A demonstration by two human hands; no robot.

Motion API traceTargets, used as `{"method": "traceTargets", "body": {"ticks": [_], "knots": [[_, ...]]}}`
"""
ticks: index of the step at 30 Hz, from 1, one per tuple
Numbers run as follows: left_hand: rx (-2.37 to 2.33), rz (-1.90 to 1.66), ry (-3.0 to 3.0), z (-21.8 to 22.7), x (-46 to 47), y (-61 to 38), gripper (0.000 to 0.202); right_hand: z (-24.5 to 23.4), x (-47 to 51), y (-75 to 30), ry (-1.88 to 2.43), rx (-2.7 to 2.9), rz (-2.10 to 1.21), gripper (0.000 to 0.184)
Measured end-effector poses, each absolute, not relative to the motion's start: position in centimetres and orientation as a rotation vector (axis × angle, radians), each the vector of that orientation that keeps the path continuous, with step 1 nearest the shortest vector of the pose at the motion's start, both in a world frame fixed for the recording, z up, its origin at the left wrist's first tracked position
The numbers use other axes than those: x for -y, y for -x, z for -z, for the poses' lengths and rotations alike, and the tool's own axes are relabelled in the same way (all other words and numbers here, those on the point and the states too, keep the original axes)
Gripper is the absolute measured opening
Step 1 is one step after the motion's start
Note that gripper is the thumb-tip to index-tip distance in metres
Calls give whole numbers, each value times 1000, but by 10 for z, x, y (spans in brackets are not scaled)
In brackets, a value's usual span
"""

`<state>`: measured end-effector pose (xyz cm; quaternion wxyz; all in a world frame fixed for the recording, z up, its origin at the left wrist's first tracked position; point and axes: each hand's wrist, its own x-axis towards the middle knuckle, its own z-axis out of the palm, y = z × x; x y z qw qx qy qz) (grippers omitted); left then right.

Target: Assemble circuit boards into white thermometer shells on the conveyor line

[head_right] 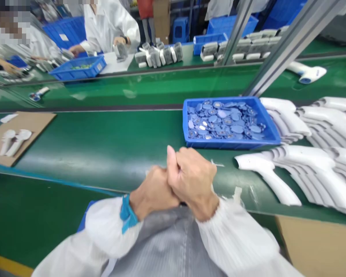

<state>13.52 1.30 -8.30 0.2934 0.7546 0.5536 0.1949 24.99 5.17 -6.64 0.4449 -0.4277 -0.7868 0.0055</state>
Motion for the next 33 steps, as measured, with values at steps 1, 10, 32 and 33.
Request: {"method": "traceTargets", "body": {"ticks": [1, 10, 32, 33], "knots": [[-1516, -510, -1982, 82, -14, -136, 30, 66, -54, -249, 1037, 1911, -39, 52], [-1419, -733, -1681, 84, -8, -128, 32, 66, -55, -258, 1233, 1884, -222, 48], [-2257, -23, -2283, 61, -37, -41, 16, 75, -233, -307, 1112, 2438, -260, 12], [-2291, -67, -2216, 62, -40, -39, 17, 74, -231, -308, 1129, 2408, -257, 14]]}}
